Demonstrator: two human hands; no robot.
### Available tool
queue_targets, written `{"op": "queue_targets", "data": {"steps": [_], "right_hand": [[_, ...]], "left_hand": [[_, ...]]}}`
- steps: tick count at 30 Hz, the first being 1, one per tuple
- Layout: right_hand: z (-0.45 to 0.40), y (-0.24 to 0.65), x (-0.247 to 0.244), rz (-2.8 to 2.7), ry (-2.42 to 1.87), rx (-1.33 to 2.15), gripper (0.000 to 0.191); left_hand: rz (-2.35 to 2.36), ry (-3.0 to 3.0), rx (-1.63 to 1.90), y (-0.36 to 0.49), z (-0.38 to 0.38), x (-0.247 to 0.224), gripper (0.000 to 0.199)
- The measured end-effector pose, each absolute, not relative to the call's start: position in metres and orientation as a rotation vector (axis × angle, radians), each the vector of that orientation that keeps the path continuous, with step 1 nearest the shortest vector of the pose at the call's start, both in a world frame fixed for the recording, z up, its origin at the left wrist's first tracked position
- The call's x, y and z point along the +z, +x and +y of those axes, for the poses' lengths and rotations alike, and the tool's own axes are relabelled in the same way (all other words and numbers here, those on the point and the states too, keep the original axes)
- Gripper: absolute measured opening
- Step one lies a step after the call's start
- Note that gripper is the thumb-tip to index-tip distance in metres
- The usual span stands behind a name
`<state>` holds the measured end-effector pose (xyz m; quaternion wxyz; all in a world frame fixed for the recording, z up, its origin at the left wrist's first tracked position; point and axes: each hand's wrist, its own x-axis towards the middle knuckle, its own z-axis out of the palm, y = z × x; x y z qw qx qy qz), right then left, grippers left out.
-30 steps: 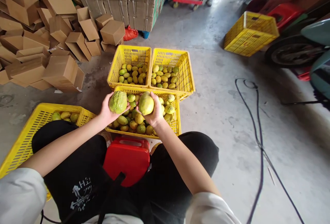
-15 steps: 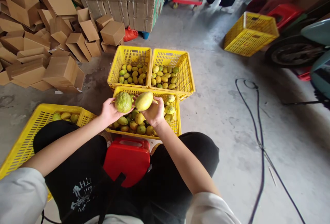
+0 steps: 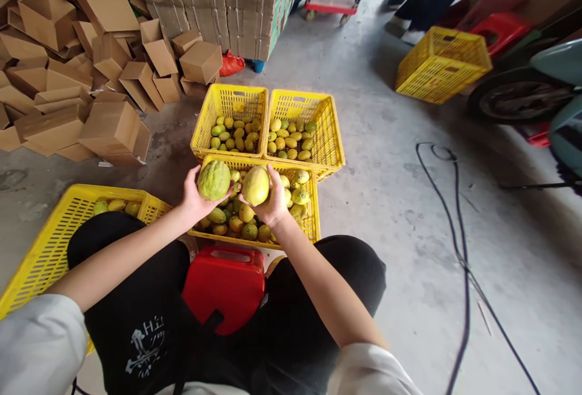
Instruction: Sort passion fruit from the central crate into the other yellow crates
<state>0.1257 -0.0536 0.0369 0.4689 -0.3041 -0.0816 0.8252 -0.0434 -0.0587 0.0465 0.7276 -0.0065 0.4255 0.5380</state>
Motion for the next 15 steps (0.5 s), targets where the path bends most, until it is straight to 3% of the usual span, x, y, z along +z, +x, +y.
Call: {"op": "queue_targets", "data": {"steps": [15], "right_hand": [[-0.0535, 0.1259, 0.033, -0.27, -0.667, 1.966, 0.032]], "left_hand": [[0.94, 0.002, 1.279, -0.0458, -0.0592, 0.049, 0.031]]}}
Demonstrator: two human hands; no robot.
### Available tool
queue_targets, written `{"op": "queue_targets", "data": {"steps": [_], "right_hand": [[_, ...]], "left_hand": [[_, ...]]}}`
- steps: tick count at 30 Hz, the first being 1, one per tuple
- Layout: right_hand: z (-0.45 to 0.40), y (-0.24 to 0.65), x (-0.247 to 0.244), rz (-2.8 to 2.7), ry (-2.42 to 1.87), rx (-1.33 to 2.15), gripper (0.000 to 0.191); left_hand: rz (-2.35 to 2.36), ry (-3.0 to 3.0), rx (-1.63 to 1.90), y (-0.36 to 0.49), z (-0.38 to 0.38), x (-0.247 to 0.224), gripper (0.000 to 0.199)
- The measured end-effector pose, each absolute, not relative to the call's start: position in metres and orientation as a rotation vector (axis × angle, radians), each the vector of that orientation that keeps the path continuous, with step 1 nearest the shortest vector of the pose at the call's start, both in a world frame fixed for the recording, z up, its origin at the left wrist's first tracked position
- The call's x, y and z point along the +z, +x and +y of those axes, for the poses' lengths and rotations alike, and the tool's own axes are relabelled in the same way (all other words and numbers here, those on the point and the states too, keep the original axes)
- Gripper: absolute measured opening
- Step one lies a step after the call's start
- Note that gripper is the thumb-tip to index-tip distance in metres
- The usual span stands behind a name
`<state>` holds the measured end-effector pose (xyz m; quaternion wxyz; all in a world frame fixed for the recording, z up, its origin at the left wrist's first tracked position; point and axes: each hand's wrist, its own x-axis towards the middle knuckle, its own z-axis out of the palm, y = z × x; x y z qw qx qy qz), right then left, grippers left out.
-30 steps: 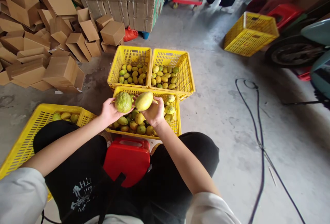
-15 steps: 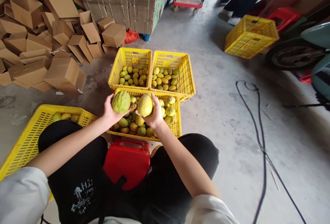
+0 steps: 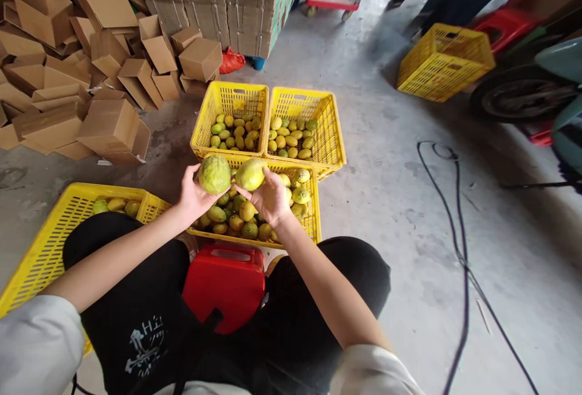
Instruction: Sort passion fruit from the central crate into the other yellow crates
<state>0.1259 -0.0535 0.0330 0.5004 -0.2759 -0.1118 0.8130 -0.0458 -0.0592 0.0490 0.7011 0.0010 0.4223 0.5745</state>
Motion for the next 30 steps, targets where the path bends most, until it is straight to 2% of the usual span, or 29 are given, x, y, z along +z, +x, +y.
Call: {"op": "queue_targets", "data": {"steps": [10, 19, 24, 30], "right_hand": [[-0.056, 0.127, 0.033, -0.283, -0.794, 2.009, 0.025], [-0.055, 0.129, 0.037, -0.215, -0.678, 2.031, 0.027], [-0.054, 0.131, 0.035, -0.255, -0.727, 1.972, 0.029], [-0.057, 0.131, 0.034, -0.263, -0.85, 1.929, 0.028]], "left_hand": [[0.887, 0.034, 1.155, -0.043, -0.062, 0.054, 0.043], [0.855, 0.046, 1.186, -0.046, -0.06, 0.053, 0.035], [0.749, 0.1, 1.147, -0.046, -0.061, 0.06, 0.038], [0.759, 0.119, 1.149, -0.039, -0.065, 0.061, 0.033]]}}
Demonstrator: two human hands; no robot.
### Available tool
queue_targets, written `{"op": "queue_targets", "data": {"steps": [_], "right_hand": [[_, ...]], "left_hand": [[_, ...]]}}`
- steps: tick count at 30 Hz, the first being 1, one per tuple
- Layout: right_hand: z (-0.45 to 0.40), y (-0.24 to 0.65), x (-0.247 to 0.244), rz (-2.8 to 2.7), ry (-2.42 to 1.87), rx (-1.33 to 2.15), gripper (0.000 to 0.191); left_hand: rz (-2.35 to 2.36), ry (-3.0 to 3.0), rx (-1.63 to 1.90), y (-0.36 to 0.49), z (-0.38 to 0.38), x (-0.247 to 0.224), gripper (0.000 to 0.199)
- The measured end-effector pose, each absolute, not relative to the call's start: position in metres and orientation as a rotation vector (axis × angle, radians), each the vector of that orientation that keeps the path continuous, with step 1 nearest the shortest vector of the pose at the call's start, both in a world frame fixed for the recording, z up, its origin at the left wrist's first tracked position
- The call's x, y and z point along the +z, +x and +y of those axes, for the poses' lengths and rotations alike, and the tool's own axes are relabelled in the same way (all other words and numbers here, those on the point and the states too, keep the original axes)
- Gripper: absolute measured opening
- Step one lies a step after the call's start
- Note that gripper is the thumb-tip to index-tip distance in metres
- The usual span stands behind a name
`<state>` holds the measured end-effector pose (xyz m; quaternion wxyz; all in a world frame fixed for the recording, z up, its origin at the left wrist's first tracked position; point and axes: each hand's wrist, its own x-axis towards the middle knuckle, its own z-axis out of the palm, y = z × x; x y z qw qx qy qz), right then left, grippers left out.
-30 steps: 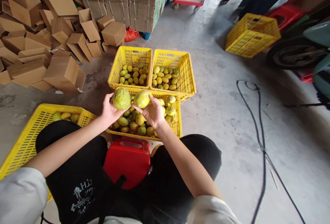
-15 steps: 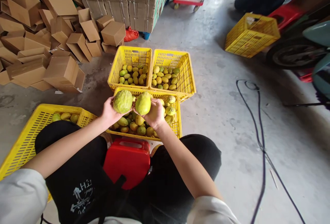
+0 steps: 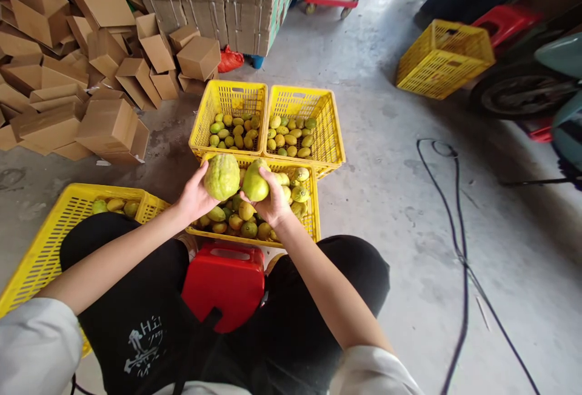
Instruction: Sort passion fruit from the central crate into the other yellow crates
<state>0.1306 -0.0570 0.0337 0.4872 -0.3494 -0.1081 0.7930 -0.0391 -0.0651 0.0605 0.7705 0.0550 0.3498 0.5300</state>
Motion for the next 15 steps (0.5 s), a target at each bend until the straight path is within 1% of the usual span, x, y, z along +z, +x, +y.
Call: {"op": "queue_targets", "data": {"steps": [7, 15], "right_hand": [[-0.0596, 0.1289, 0.0396, -0.254, -0.885, 1.96, 0.023], [-0.0576, 0.1321, 0.0373, -0.233, -0.73, 2.012, 0.031]], "left_hand": [[0.754, 0.154, 1.083, -0.0412, -0.0649, 0.0519, 0.031], [0.798, 0.09, 1.116, -0.0466, -0.0632, 0.0591, 0.028]]}}
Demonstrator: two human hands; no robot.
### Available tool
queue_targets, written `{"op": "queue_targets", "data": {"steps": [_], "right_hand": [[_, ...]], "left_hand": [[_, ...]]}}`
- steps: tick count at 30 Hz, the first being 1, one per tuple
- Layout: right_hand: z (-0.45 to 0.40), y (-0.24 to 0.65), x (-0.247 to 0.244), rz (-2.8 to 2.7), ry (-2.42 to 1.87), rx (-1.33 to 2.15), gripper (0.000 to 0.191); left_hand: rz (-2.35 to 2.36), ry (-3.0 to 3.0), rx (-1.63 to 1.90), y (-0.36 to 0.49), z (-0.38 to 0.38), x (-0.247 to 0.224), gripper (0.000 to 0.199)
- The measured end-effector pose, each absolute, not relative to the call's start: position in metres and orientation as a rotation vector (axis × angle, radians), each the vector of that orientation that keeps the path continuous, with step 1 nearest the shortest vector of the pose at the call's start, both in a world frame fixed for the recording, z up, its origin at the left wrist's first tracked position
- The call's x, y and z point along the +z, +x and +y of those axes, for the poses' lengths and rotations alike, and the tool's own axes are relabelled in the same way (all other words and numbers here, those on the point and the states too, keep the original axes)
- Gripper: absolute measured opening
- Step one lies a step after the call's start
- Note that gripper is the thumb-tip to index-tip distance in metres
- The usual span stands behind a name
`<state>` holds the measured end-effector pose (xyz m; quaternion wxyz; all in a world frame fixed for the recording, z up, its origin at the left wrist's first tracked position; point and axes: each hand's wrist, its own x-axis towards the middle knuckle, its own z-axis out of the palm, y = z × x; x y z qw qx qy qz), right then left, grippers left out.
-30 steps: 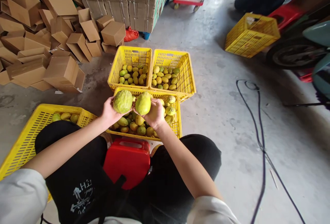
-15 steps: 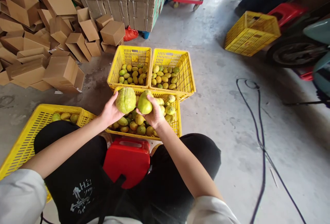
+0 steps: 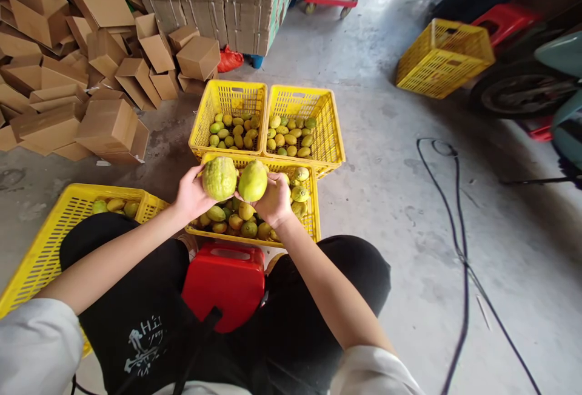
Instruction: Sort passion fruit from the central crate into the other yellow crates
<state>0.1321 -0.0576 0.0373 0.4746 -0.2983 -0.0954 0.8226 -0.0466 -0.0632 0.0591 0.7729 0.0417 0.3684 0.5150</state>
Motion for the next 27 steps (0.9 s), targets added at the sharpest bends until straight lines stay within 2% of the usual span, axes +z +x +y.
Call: {"op": "queue_targets", "data": {"steps": [13, 20, 27], "right_hand": [[-0.057, 0.133, 0.034, -0.487, -0.742, 2.014, 0.034], [-0.059, 0.13, 0.027, -0.504, -0.794, 2.013, 0.032], [-0.059, 0.132, 0.034, -0.436, -0.709, 2.007, 0.032]], "left_hand": [[0.671, 0.195, 1.018, -0.053, -0.062, 0.062, 0.036], [0.73, 0.193, 1.04, -0.05, -0.064, 0.057, 0.018], [0.766, 0.139, 1.091, -0.052, -0.061, 0.055, 0.024]]}}
